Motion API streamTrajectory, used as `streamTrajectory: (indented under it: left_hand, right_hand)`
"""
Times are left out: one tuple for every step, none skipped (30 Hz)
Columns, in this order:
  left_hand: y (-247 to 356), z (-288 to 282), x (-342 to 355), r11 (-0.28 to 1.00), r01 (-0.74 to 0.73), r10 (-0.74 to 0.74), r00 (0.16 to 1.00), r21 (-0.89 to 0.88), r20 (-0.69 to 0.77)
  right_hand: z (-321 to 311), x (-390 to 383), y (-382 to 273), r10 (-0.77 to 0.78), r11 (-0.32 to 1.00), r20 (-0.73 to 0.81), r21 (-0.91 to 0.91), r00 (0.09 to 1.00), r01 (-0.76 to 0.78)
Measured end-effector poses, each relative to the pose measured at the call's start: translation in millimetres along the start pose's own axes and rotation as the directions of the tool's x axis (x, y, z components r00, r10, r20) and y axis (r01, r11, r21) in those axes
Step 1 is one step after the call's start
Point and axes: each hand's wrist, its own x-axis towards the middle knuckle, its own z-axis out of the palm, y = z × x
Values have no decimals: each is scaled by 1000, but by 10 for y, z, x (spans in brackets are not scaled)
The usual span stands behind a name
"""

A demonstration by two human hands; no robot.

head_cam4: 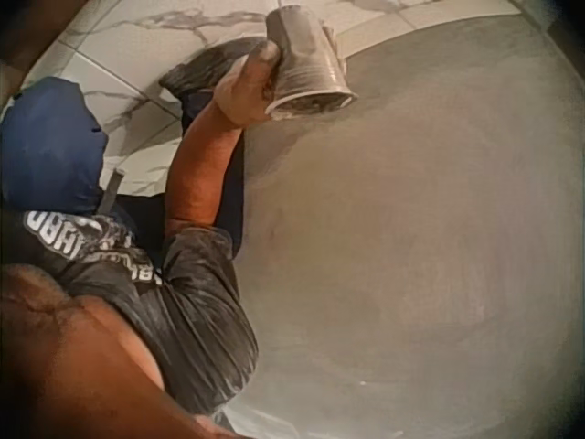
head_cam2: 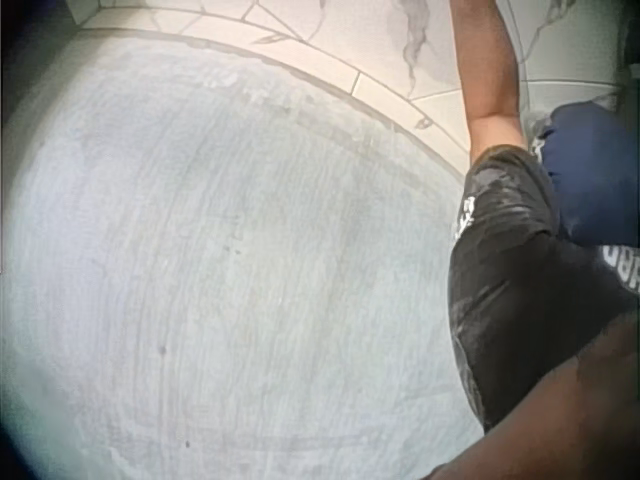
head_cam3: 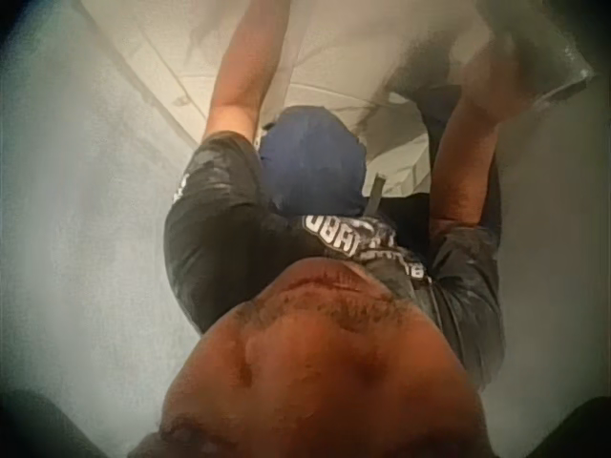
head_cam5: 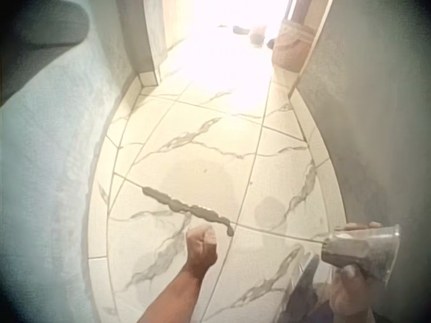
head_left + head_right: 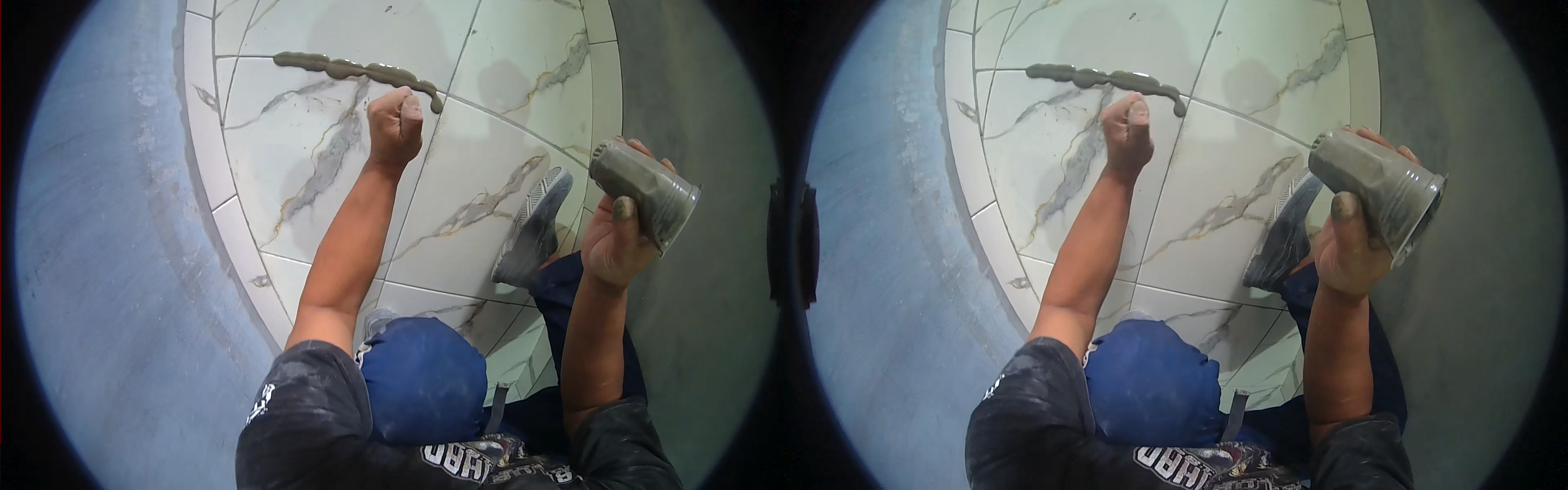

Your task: Applying mortar or grout to a tile joint around a circular opening.

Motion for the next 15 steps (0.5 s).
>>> streamTrajectory:
  left_hand:
    - [-40,-37,70,1000,-2,3,999,24,-50]
    - [-62,-75,129,998,-9,15,994,57,-106]
    - [-49,-84,90,998,-14,21,994,64,-110]
    - [-19,-74,9,996,-49,55,995,71,-81]
    - [-30,-45,-3,994,-93,96,994,65,-46]
    - [177,41,110,996,-89,89,996,-4,-16]
    - [243,134,95,991,-119,117,992,-55,-43]
    - [33,-1,144,990,-127,134,984,60,-118]
    - [-198,-193,77,980,-104,135,974,172,-181]
    - [-202,-164,67,984,-87,100,992,153,-76]
    - [-172,-130,51,993,-28,38,996,117,-81]
    - [-39,-61,69,1000,-20,21,997,19,-71]
    - [91,1,104,997,-9,4,998,-78,-61]
    - [26,-98,172,998,-27,22,998,-64,-66]
    - [-75,-173,144,997,-65,69,991,42,-115]
  right_hand:
    - [-1,-16,11,2,1000,0,-1,1000,-2]
    - [-14,0,50,-5,1000,-2,10,1000,5]
    - [-20,16,73,-13,1000,-3,22,1000,14]
    - [-17,24,72,-18,999,-2,29,1000,18]
    - [7,5,77,-37,999,23,18,999,36]
    - [-35,-50,-7,-30,999,46,-20,999,31]
    - [-75,-90,-67,-20,999,40,-49,999,21]
    - [-10,-71,-70,-5,1000,19,-19,1000,5]
    - [35,-121,-97,36,999,-6,3,999,-36]
    - [-43,-139,-80,37,998,-1,-53,999,-37]
    - [-46,-86,-11,13,998,-3,-56,1000,-13]
    - [-44,-121,-77,10,998,5,-64,1000,-10]
    - [-60,-157,-141,9,997,14,-71,1000,-8]
    - [-32,-153,-154,27,996,30,-82,999,-24]
    - [-46,-186,-195,37,996,29,-78,999,-35]
